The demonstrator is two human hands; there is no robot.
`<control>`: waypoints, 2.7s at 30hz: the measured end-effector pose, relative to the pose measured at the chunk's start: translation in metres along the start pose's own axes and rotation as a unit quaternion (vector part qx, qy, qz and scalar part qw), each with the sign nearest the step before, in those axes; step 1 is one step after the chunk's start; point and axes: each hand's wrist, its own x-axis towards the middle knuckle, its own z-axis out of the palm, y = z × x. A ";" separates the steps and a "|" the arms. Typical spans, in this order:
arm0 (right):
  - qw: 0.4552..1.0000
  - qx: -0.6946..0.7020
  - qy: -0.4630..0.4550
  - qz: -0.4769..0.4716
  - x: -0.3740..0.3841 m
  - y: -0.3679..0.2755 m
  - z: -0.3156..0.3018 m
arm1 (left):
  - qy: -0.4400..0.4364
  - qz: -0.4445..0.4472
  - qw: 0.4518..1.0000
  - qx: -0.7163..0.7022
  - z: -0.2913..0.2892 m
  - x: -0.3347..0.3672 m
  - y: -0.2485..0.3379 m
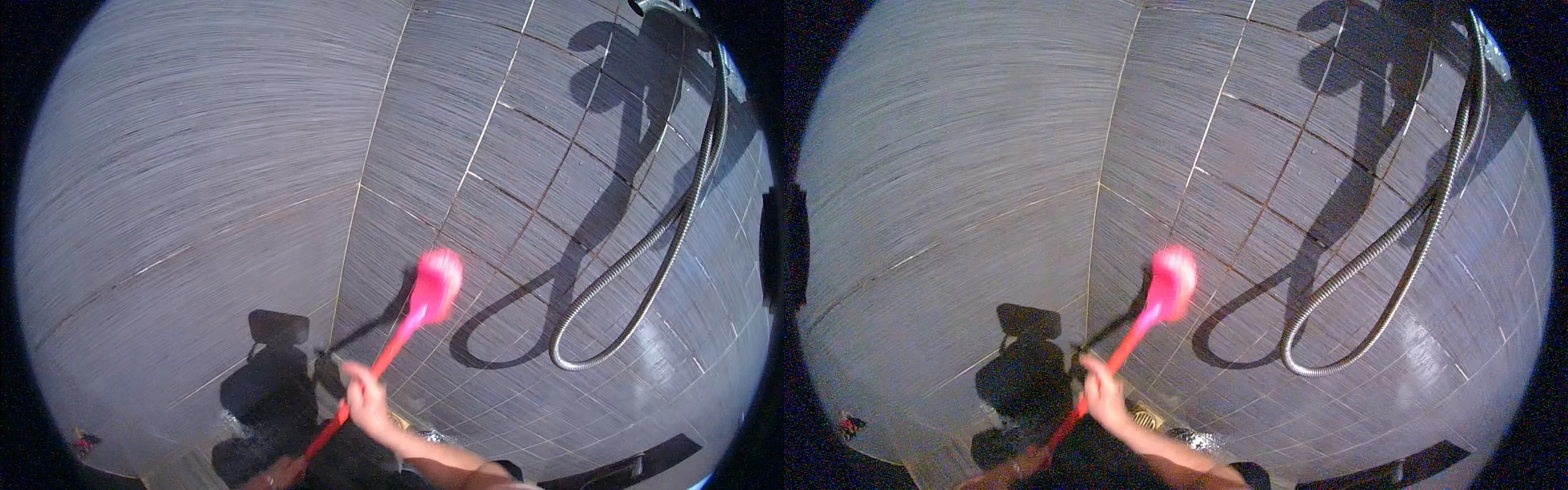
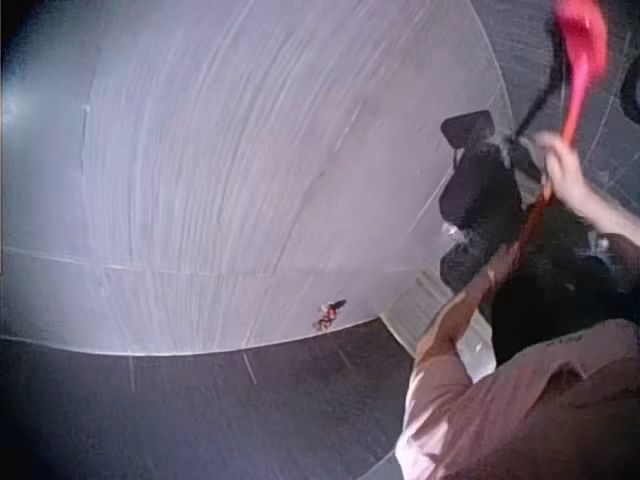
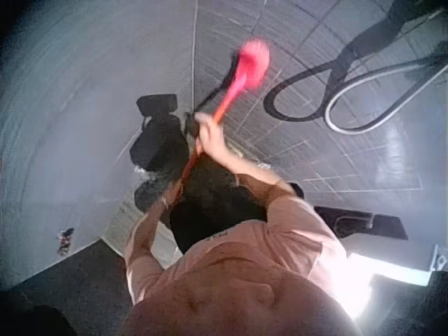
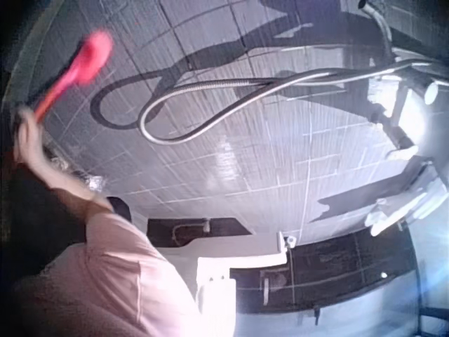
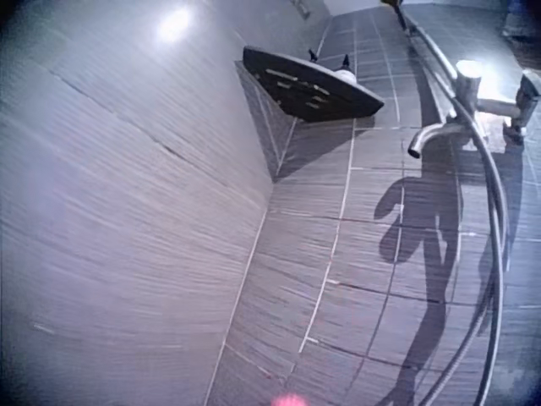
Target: The person pours a cleaning liquid onto the bathroom floor and then uses a long-handled brush to scrub the floor, toilet base, and shower walls. The person moves around the bathroom to clean different areas.
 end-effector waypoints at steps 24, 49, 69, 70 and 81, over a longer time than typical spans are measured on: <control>0.984 -0.037 0.044 -0.169 0.124 -0.121 -0.002 | 0.071 0.231 0.958 0.157 -0.053 -0.030 0.155; 0.987 -0.063 0.084 -0.122 0.022 -0.107 -0.063 | 0.006 0.132 0.980 0.150 0.000 -0.076 0.150; 0.980 -0.125 0.039 -0.149 0.035 -0.092 -0.091 | 0.016 0.104 0.951 -0.291 0.147 -0.043 0.158; 0.989 -0.141 -0.023 -0.028 -0.001 -0.088 -0.097 | -0.027 0.113 0.921 -0.372 0.179 -0.025 0.114; 0.921 -0.345 -0.107 0.144 -0.039 -0.127 -0.186 | -0.387 0.112 0.779 -0.481 0.327 -0.099 0.200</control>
